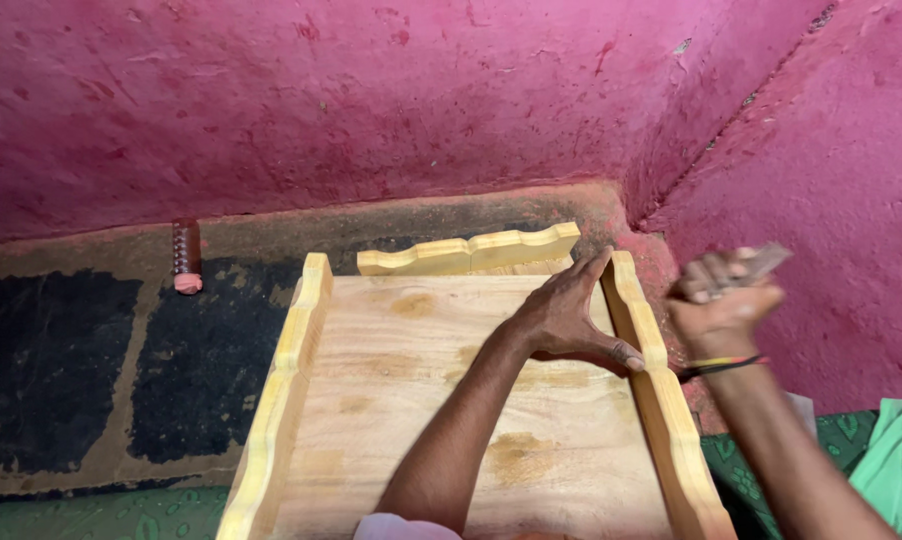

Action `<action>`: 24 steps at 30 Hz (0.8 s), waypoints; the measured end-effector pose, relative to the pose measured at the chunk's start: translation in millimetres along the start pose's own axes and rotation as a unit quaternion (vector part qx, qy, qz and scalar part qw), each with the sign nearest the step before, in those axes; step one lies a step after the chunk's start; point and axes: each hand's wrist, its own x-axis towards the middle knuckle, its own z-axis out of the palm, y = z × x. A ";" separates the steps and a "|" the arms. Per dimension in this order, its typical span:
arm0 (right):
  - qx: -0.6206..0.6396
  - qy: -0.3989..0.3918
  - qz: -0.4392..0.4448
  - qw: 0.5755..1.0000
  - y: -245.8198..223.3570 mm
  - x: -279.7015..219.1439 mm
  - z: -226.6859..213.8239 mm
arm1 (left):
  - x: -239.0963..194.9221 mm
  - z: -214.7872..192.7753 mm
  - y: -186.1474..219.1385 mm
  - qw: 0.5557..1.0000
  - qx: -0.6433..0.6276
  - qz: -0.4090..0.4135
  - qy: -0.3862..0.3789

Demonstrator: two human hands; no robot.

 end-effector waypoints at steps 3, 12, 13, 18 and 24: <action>0.000 -0.032 -0.044 0.999 -23.1 0.3 9.2 | 0.6 2.9 -2.4 1.000 0.010 0.001 0.000; -0.043 0.024 -0.032 0.998 -4.9 -15.0 16.9 | 7.7 5.4 1.5 1.000 0.003 0.003 -0.010; -0.003 0.010 -0.049 0.999 -15.4 -12.0 22.1 | 7.4 5.3 1.3 1.000 0.003 -0.001 -0.011; 0.037 -0.036 -0.057 0.997 -13.5 -16.9 25.9 | 0.4 2.8 2.0 1.000 -0.002 0.017 0.005; -0.008 -0.033 0.013 0.999 16.7 -15.0 12.5 | -1.7 -1.2 1.3 1.000 0.001 0.002 0.007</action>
